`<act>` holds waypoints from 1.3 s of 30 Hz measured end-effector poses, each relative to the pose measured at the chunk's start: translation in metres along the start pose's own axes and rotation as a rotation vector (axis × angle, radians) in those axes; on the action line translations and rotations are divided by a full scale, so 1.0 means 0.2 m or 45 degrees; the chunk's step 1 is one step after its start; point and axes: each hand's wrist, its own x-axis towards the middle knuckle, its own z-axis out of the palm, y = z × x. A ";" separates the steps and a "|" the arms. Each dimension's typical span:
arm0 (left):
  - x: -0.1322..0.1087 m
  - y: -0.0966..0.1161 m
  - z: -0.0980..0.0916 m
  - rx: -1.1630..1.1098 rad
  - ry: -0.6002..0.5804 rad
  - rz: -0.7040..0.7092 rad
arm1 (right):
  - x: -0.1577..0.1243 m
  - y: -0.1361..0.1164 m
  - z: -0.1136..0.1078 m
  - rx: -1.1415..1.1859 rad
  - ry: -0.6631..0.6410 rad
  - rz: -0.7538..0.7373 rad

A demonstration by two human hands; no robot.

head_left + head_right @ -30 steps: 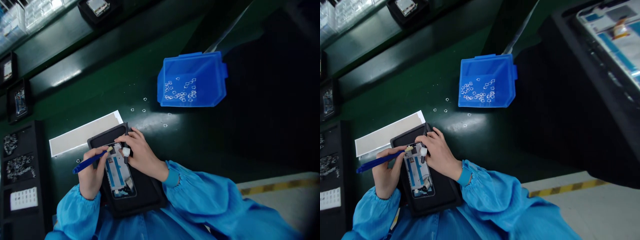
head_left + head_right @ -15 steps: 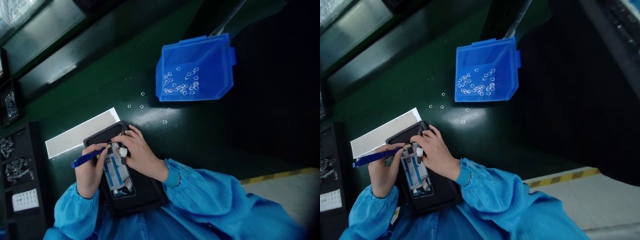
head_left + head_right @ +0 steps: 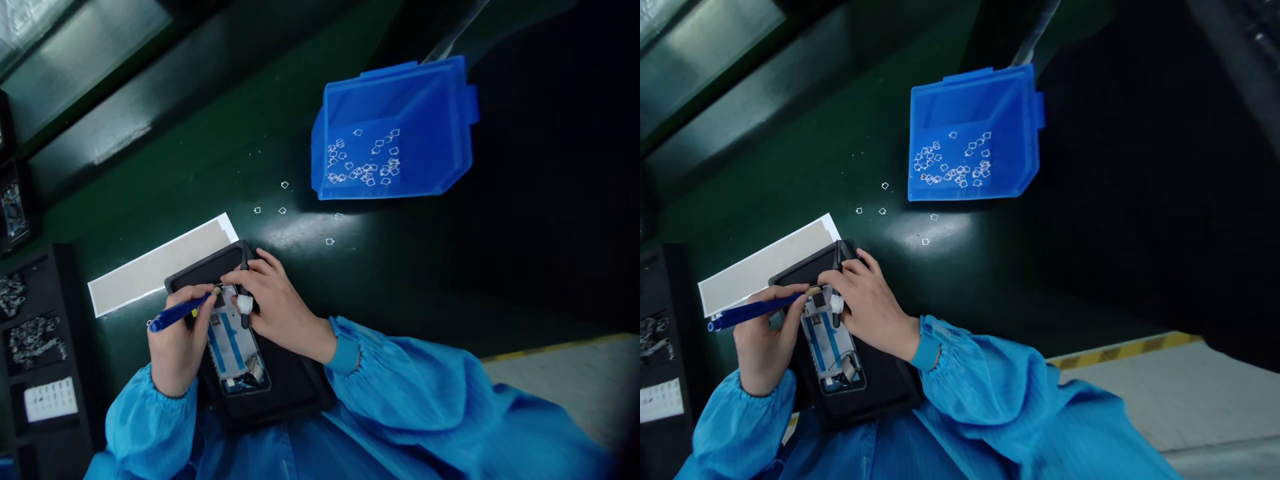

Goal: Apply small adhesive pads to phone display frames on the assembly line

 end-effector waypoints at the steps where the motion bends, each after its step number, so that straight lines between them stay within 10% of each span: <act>1: 0.00 0.00 0.00 0.013 -0.006 0.010 | 0.00 0.00 0.00 -0.001 -0.001 -0.001; 21: 0.08 -0.03 0.02 0.100 -0.187 0.180 | 0.00 0.00 0.01 0.004 0.026 -0.042; 29: 0.03 -0.05 -0.08 -0.425 0.529 -0.034 | 0.02 0.00 0.00 0.095 0.011 -0.050; 39: -0.19 -0.10 0.03 0.567 -0.088 0.433 | 0.01 -0.01 -0.02 0.209 -0.085 -0.106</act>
